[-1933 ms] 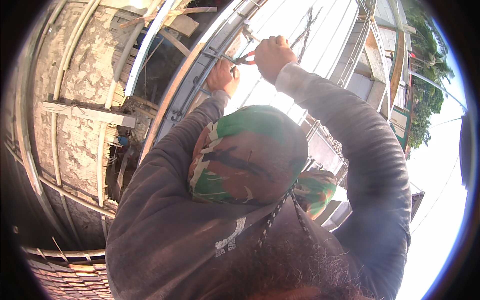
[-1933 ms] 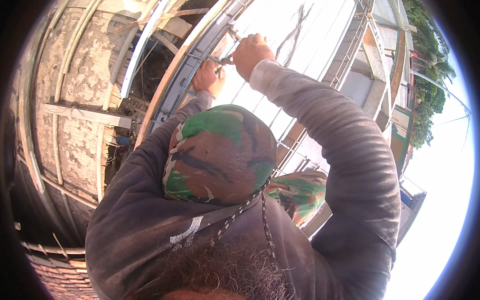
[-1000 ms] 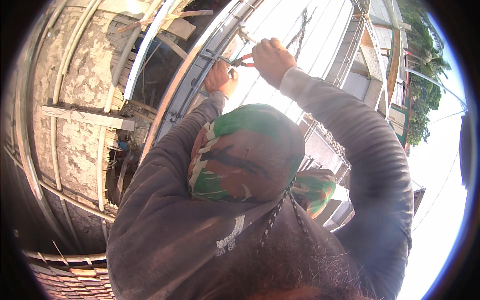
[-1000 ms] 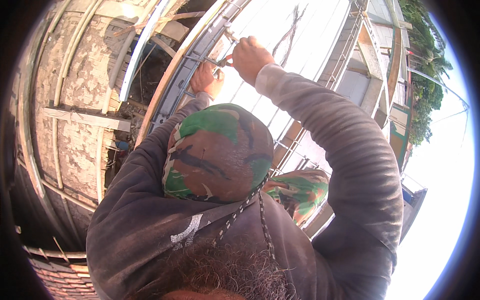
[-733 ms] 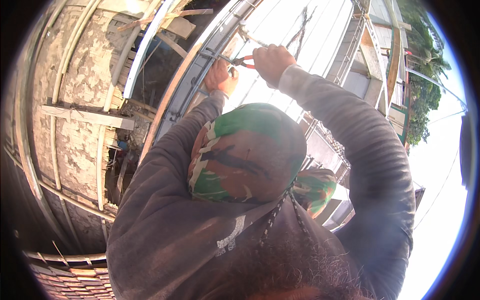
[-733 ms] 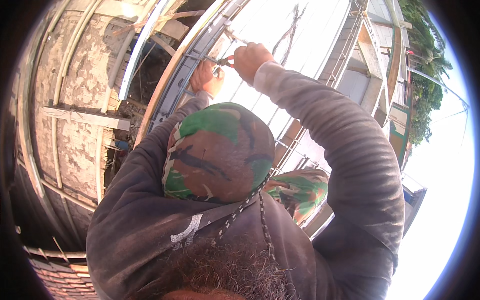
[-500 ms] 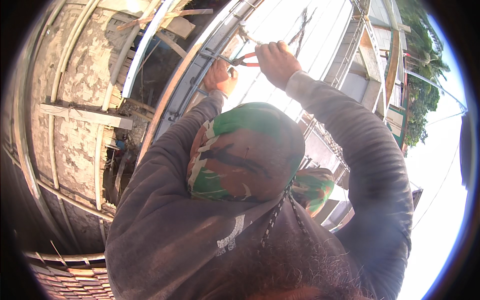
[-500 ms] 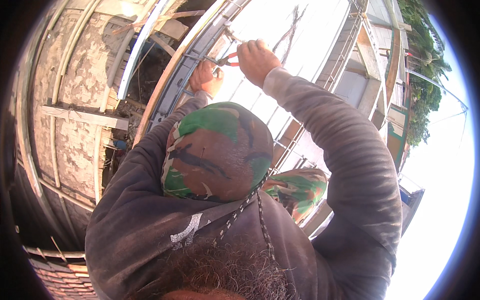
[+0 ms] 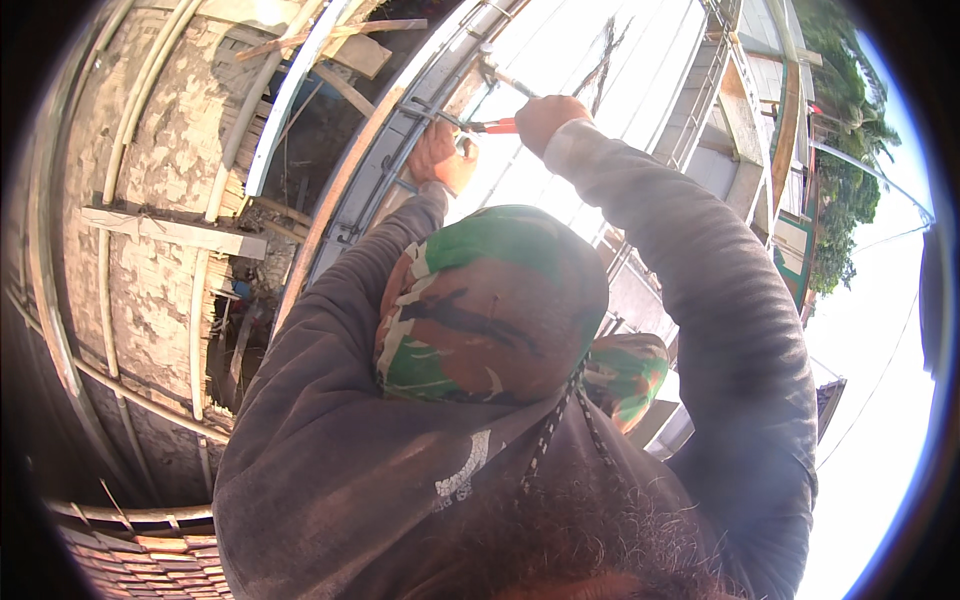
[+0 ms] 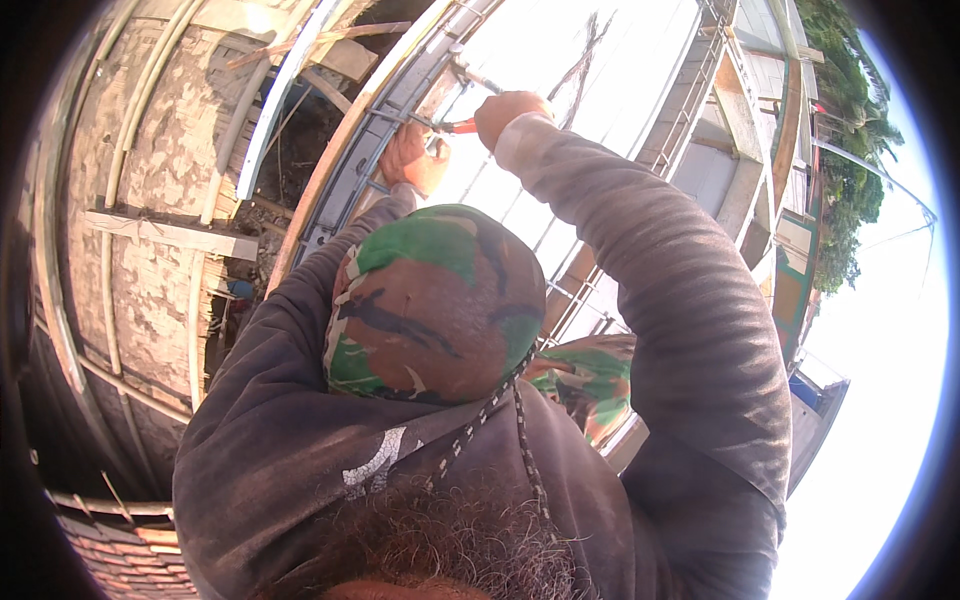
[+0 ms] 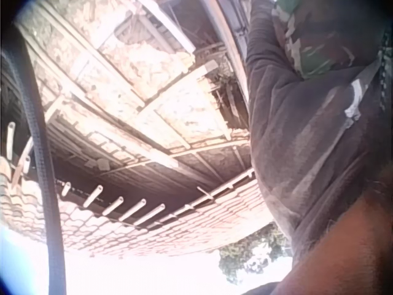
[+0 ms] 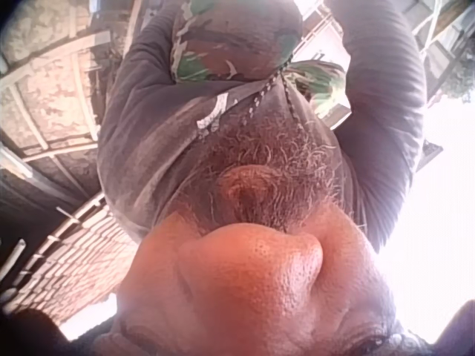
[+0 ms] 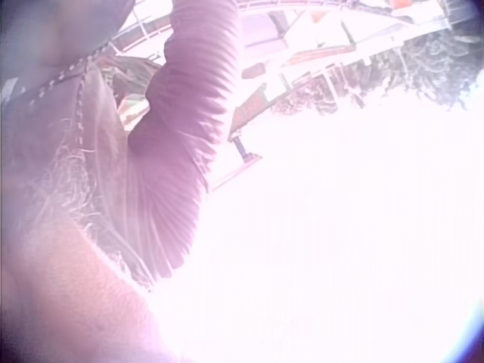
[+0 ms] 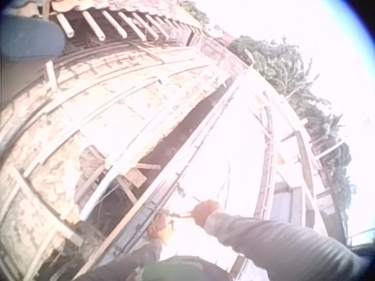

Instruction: The person uses wire and pliers to tie and secure metal mesh reinforcement on a construction site.

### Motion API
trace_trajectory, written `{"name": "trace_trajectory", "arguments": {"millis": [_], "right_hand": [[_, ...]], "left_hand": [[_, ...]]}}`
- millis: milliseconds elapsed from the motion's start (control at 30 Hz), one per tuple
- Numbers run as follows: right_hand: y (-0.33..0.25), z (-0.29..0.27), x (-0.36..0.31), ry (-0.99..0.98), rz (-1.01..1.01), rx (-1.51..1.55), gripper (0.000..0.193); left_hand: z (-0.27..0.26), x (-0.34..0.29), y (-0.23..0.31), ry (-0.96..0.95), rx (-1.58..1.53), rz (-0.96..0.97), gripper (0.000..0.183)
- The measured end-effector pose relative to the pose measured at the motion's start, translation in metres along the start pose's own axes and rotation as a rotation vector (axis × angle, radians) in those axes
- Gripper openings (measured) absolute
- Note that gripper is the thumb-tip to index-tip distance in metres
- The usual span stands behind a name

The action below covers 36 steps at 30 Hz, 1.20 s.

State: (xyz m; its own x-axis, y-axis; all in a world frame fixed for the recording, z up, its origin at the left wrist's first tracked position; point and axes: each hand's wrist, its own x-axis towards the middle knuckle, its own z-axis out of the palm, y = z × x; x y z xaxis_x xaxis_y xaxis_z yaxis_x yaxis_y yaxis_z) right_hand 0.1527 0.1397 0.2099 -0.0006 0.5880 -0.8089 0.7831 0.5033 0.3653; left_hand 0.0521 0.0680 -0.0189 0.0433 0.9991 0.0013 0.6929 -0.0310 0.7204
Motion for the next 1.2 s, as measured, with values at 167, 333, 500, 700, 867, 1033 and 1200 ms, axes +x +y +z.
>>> {"name": "trace_trajectory", "arguments": {"millis": [167,333,500,700,867,1033,1200], "right_hand": [[-0.01,0.006,-0.004,-0.001,0.146,0.131,0.02],[-0.011,-0.001,-0.007,-0.021,0.152,0.132,0.019],[-0.017,0.005,-0.003,-0.021,0.204,0.156,0.02],[-0.013,-0.003,0.027,-0.104,0.3,0.263,0.026],[0.017,0.012,0.043,-0.455,0.048,0.423,0.033],[0.0,-0.014,-0.015,-0.233,0.036,0.348,0.039],[-0.029,0.054,-0.029,0.585,0.113,-0.446,0.03]], "left_hand": [[-0.019,-0.014,0.04,-0.085,-0.044,-0.128,0.051],[-0.003,0.002,0.044,0.049,-0.187,0.329,0.046],[0.012,0.022,0.026,-0.148,-0.393,0.405,0.035],[0.004,0.027,0.044,-0.06,-0.417,0.325,0.036],[-0.004,0.023,0.063,-0.213,-0.438,0.328,0.039],[0.02,0.051,0.04,-0.312,-0.343,0.426,0.04],[-0.005,0.06,0.05,-0.469,-0.479,0.423,0.037]]}}
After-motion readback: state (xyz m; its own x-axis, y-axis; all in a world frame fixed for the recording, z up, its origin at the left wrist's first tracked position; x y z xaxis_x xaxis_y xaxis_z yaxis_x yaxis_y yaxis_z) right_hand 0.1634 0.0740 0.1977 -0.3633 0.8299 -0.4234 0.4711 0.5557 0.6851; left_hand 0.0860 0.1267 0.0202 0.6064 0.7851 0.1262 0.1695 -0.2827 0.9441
